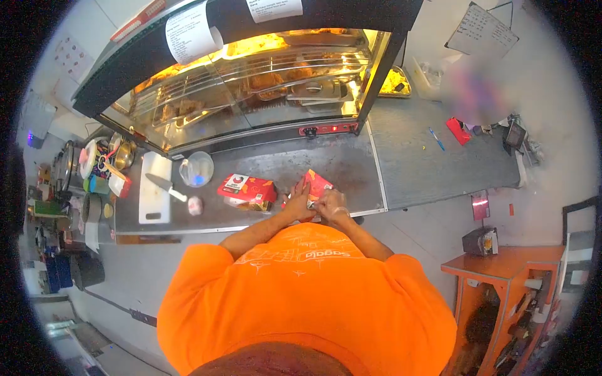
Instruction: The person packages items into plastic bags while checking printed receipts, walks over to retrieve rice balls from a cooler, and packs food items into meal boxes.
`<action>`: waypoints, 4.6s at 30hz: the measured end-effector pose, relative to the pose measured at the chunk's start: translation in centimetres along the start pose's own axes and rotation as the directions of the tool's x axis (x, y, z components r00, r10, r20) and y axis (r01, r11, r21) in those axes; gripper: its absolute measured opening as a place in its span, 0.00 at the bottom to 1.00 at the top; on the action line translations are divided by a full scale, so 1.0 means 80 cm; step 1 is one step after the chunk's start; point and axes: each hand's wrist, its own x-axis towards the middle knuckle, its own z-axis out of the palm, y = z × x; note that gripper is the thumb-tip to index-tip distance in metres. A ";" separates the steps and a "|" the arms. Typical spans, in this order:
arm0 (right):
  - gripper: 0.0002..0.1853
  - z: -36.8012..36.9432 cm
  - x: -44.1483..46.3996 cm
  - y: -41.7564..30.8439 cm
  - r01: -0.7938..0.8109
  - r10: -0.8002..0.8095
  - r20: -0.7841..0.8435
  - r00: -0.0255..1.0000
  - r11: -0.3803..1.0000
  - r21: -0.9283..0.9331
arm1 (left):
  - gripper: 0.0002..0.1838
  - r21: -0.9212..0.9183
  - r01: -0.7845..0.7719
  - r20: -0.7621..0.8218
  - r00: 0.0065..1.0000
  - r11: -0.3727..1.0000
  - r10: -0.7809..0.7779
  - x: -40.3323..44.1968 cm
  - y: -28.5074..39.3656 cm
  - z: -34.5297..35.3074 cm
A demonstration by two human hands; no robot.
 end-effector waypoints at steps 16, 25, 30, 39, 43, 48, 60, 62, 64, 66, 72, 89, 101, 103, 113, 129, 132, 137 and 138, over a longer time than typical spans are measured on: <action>0.13 0.034 -0.031 0.054 -0.015 0.019 -0.003 1.000 0.900 0.436 | 0.65 0.055 -0.149 0.101 0.985 0.987 0.143 0.029 0.001 -0.002; 0.14 -0.006 -0.038 0.025 0.042 -0.047 0.002 0.999 0.901 0.432 | 0.70 0.075 -0.201 0.169 0.968 0.977 0.186 0.023 0.003 -0.017; 0.10 0.039 -0.061 0.071 0.102 -0.098 -0.027 0.995 0.953 0.286 | 0.68 0.366 -0.102 0.258 0.966 0.925 0.004 0.001 0.055 -0.047; 0.09 0.009 -0.050 0.036 0.026 -0.042 0.119 0.992 0.991 0.132 | 0.31 -0.357 -0.329 0.230 0.876 0.874 0.424 0.068 -0.026 -0.112; 0.09 0.013 -0.049 0.030 -0.039 0.014 0.079 0.997 0.945 0.325 | 0.31 -0.145 -0.478 0.302 0.812 0.866 0.499 0.082 -0.029 -0.121; 0.11 0.037 -0.057 0.044 -0.357 0.531 0.094 0.842 0.420 0.834 | 0.24 0.397 -0.262 0.046 0.963 0.880 0.266 0.019 0.047 -0.066; 0.08 0.007 0.004 0.052 -0.418 0.510 -0.170 0.843 0.821 0.390 | 0.20 0.267 -0.108 -0.194 0.967 0.958 0.163 0.037 0.016 -0.143; 0.09 -0.002 0.000 0.038 -0.453 0.550 -0.129 0.825 0.780 0.432 | 0.24 0.202 -0.080 -0.257 0.957 0.976 0.132 0.062 -0.011 -0.158; 0.09 -0.004 0.003 0.031 -0.507 0.627 -0.048 0.778 0.671 0.540 | 0.28 0.095 -0.055 -0.243 0.967 0.994 0.076 0.101 -0.039 -0.170; 0.09 -0.009 0.002 0.017 -0.550 0.662 0.022 0.749 0.603 0.578 | 0.32 -0.053 -0.017 -0.134 0.991 0.998 0.010 0.140 -0.072 -0.160; 0.12 -0.007 -0.007 0.012 -0.546 0.650 -0.016 0.760 0.652 0.526 | 0.39 0.013 -0.112 0.114 0.987 0.994 0.110 0.175 -0.046 -0.161; 0.14 -0.059 0.139 -0.061 -0.367 0.426 0.214 0.879 0.891 -0.267 | 0.25 0.178 -0.222 -0.573 0.769 0.959 0.284 -0.043 -0.010 -0.150; 0.09 -0.130 -0.075 0.095 -0.344 0.675 0.176 0.716 0.121 0.931 | 0.24 -0.798 0.553 0.603 0.737 -0.240 -0.306 -0.027 0.000 0.068; 0.09 -0.127 -0.096 0.114 -0.469 0.599 0.265 0.756 0.213 0.857 | 0.16 -0.913 0.373 0.407 0.787 -0.168 -0.464 -0.026 0.030 0.074; 0.18 -0.075 0.026 0.032 0.209 -0.190 0.424 0.885 0.978 0.001 | 0.16 -0.835 -0.036 -0.337 0.823 0.549 -0.458 -0.019 0.044 0.134; 0.17 -0.024 0.055 0.049 0.303 -0.308 0.205 0.929 0.951 0.057 | 0.13 -0.978 0.205 0.175 0.659 -0.049 -0.731 0.020 -0.014 0.175; 0.16 -0.113 0.056 0.060 0.250 -0.242 0.419 0.875 0.968 0.037 | 0.17 -0.660 0.287 -0.323 0.725 0.694 -0.608 0.025 -0.019 0.190; 0.17 -0.126 0.060 0.114 -0.115 -0.080 0.373 0.924 0.874 0.473 | 0.18 0.335 0.688 -0.433 0.719 0.644 -0.543 0.039 0.098 0.147; 0.14 -0.101 0.058 0.123 -0.004 -0.147 0.266 0.953 0.870 0.493 | 0.18 0.405 0.658 -0.394 0.752 0.635 -0.528 0.051 0.115 0.131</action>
